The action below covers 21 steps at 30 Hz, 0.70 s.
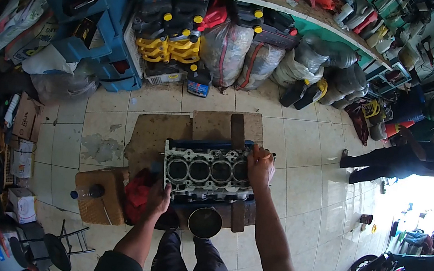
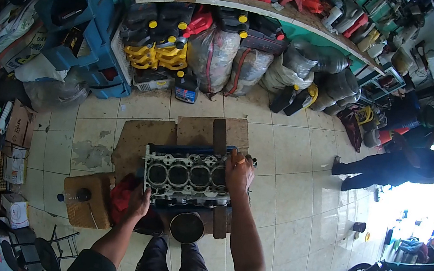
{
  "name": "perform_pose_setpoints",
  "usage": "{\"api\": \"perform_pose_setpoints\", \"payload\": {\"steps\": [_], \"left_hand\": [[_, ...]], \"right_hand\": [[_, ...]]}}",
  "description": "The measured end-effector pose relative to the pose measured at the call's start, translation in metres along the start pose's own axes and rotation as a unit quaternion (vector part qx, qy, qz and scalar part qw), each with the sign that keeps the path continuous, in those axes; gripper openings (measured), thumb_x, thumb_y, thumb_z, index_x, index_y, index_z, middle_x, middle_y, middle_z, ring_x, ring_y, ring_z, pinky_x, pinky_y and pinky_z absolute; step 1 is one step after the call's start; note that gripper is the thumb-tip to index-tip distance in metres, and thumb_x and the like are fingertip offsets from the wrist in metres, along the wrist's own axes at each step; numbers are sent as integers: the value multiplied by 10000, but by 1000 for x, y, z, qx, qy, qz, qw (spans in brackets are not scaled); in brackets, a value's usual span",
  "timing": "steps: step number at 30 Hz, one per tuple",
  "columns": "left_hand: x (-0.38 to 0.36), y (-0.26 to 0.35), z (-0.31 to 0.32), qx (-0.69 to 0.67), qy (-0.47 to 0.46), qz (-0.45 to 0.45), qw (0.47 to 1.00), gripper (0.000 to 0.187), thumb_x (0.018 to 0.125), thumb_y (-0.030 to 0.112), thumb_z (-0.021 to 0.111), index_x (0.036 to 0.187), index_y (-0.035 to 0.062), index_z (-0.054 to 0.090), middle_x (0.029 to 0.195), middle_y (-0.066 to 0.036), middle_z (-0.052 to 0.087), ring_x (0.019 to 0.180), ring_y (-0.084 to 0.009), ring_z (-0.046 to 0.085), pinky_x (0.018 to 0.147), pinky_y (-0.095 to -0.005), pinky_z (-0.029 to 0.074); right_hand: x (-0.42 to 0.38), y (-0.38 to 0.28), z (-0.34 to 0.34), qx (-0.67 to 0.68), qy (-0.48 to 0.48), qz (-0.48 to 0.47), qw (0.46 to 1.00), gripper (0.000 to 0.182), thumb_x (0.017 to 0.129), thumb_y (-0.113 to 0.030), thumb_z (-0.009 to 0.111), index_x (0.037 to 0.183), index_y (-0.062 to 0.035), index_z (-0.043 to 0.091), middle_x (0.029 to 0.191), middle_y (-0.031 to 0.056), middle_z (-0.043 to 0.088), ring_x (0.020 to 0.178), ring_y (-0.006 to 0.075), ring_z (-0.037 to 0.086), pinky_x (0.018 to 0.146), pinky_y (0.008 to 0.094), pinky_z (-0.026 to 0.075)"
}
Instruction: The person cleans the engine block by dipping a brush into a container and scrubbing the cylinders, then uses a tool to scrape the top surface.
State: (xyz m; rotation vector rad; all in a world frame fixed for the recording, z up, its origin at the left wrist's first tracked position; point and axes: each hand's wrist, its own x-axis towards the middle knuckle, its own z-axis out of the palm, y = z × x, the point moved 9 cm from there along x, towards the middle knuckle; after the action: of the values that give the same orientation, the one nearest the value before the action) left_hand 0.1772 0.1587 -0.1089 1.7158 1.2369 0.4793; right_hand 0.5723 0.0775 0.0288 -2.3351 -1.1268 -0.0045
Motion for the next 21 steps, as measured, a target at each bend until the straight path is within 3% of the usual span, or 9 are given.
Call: {"api": "perform_pose_setpoints", "payload": {"steps": [4,9,14,17,21], "left_hand": [[10,16,3,-2,91,-54,994,498,1121,436,437,1312,8,605,1131,-313,704,1069,-541,651,882,-562,522],[11,16,2,36,97,-37,994,573,1126,484,386,1290,-22,601,1090,-338,694,1047,-564,636,855,-580,514],[10,23,1,22,114,-17,993,567,1129,485,374,1173,-17,633,1002,-332,685,983,-565,637,818,-578,503],[9,14,1,51,124,-30,991,562,1130,483,374,1108,-10,642,941,-316,682,944,-560,640,789,-576,500],[8,14,1,26,138,-17,990,539,1132,472,380,1012,4,618,863,-287,666,863,-549,636,725,-579,488]], "right_hand": [[-31,11,-20,-4,4,45,999,275,915,-206,736,1165,-94,717,910,162,709,889,401,680,800,542,546],[-92,20,-40,45,-31,-45,997,279,911,-173,747,1176,-91,708,892,159,706,870,391,683,786,524,551],[-9,23,-4,9,12,9,1000,306,937,-252,738,1196,-91,708,907,182,703,876,413,683,760,540,548],[21,14,12,18,-52,20,998,336,941,-294,735,1214,-101,703,965,189,698,898,427,680,757,546,549],[-59,11,-19,50,-61,-82,993,310,913,-190,758,1209,-109,715,888,143,686,821,392,681,720,516,558]]}}
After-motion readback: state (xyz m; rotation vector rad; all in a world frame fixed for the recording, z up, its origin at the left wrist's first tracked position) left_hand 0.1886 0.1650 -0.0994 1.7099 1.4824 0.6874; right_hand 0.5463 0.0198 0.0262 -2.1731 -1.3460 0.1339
